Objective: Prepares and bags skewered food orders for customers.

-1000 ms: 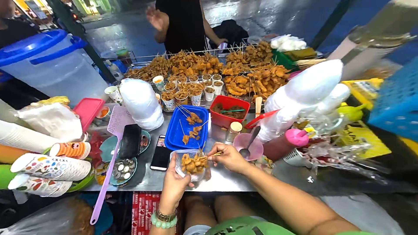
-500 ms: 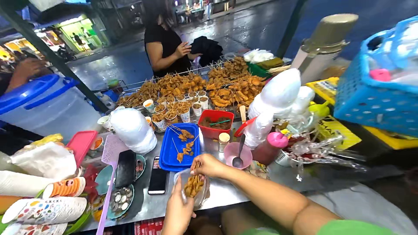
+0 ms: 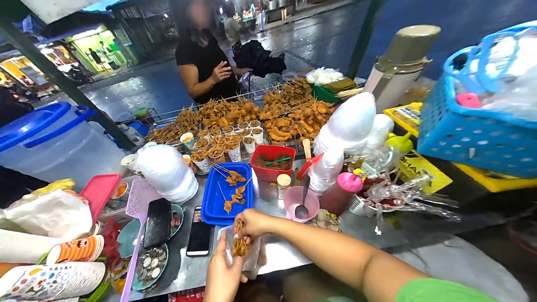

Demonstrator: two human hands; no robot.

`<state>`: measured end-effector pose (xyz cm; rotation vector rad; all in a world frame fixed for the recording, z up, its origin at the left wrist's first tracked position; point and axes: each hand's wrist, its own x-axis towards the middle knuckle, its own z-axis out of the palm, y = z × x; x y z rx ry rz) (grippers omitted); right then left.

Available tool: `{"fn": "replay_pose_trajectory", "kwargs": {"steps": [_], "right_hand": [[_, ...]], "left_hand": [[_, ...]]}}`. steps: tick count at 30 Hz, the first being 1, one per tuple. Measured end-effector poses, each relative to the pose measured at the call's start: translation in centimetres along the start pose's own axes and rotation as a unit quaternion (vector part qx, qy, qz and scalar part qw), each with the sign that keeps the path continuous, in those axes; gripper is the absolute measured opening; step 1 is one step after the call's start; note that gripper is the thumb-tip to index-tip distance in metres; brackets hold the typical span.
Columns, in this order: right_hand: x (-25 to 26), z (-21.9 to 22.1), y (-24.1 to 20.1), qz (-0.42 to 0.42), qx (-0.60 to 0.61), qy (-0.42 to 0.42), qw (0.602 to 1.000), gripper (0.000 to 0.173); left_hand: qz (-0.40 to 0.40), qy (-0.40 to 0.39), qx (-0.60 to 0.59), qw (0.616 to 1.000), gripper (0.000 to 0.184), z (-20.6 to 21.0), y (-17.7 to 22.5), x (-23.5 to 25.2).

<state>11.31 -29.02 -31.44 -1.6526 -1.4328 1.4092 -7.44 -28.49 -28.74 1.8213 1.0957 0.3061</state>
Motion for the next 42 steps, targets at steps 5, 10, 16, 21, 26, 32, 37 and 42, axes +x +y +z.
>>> {"fn": "replay_pose_trajectory", "kwargs": {"steps": [5,10,16,21,26,32,37,42], "right_hand": [[-0.7,-3.5,-0.6,-0.020,0.005,0.071,0.997,0.031],[0.9,-8.2,0.6,0.107,-0.159,0.265,0.945,0.035],[4.4,-8.1,2.1,0.150,-0.144,0.233,0.950,0.049],[5.0,-7.4,1.7,0.170,-0.145,0.281,0.933,0.039],[6.7,-6.9,2.3,0.191,-0.139,0.309,0.921,0.042],[7.3,-6.7,0.8,0.223,-0.245,0.269,0.905,0.035],[8.6,-7.8,0.5,0.205,-0.357,0.221,0.884,0.039],[9.0,-8.9,0.5,0.181,-0.500,0.110,0.840,0.036]], "left_hand": [[0.024,0.041,-0.062,0.997,0.066,-0.4,-1.0,0.0],[0.075,0.051,-0.088,0.992,0.067,-0.5,-0.9,-1.3],[0.026,0.048,0.008,0.998,0.070,-1.1,-1.6,0.3],[0.029,0.041,-0.071,0.996,0.071,-1.3,-2.7,0.1],[0.025,0.041,-0.092,0.995,0.071,-1.3,-3.5,-0.3],[0.041,0.053,-0.087,0.994,0.068,-1.0,-4.3,-1.0],[0.055,0.061,-0.098,0.992,0.067,-1.1,-5.0,-1.3],[0.046,0.064,-0.074,0.994,0.067,-1.7,-5.2,-1.5]]}}
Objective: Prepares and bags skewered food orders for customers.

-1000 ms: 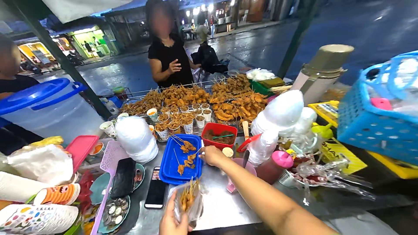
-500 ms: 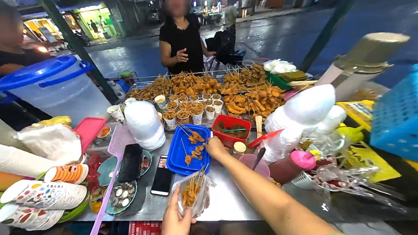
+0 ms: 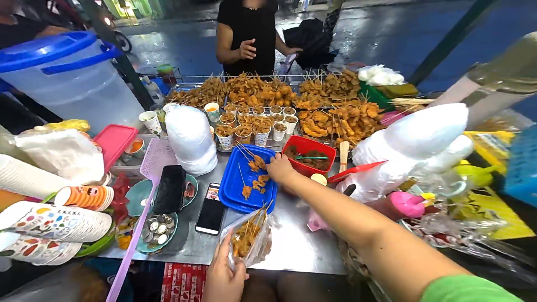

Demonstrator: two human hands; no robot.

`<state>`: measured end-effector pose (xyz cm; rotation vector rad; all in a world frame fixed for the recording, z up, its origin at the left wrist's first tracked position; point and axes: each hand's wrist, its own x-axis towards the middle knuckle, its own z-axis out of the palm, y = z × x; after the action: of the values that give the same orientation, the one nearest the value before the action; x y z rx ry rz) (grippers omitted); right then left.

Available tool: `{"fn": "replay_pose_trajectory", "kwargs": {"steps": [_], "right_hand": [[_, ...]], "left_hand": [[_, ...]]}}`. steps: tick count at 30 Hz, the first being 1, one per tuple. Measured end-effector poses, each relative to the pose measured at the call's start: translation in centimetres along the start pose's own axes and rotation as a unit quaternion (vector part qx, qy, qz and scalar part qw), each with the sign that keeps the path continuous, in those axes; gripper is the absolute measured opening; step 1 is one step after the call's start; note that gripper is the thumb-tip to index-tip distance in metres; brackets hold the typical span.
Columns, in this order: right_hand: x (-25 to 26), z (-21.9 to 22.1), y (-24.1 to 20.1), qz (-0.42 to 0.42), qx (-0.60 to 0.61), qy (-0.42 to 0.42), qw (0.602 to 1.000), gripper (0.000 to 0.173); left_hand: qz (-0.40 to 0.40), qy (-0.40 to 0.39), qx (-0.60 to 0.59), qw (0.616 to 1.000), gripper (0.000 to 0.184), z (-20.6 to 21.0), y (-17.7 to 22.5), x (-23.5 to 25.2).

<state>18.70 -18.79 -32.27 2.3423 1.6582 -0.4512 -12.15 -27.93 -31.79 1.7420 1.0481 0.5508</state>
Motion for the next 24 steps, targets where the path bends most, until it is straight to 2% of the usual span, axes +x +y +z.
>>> {"fn": "replay_pose_trajectory", "kwargs": {"steps": [4,8,10,14,17,19,21,24], "right_hand": [[-0.1,-1.6,0.6,-0.065,-0.057,-0.057,0.995,0.034],[-0.5,-4.4,1.8,-0.147,0.059,-0.029,0.987,0.023],[-0.6,-5.6,1.6,-0.186,0.121,0.003,0.975,0.019],[0.3,-6.1,0.4,-0.200,0.184,-0.006,0.962,0.029],[2.4,-4.9,-1.4,-0.179,0.212,-0.020,0.960,0.041],[4.0,-3.6,-3.1,-0.113,0.240,-0.010,0.964,0.047],[4.6,-2.2,-5.1,-0.053,0.231,-0.011,0.972,0.044],[5.0,-0.5,-7.3,-0.021,0.214,-0.046,0.975,0.044]], "left_hand": [[-0.007,-0.024,0.084,0.996,0.066,-0.7,0.9,-0.3],[0.018,-0.042,0.109,0.993,0.066,-0.8,0.9,-0.4],[0.020,-0.052,0.082,0.995,0.069,-0.7,0.8,-0.4],[0.009,-0.035,-0.023,0.999,0.073,0.0,-0.2,-0.2],[-0.013,-0.023,-0.070,0.997,0.074,0.2,-0.1,-0.2],[-0.032,-0.019,-0.087,0.995,0.074,0.2,0.1,-0.3],[-0.046,-0.013,-0.116,0.992,0.074,0.4,0.2,-0.4],[-0.041,-0.018,-0.158,0.986,0.075,0.8,0.1,-0.2]]}}
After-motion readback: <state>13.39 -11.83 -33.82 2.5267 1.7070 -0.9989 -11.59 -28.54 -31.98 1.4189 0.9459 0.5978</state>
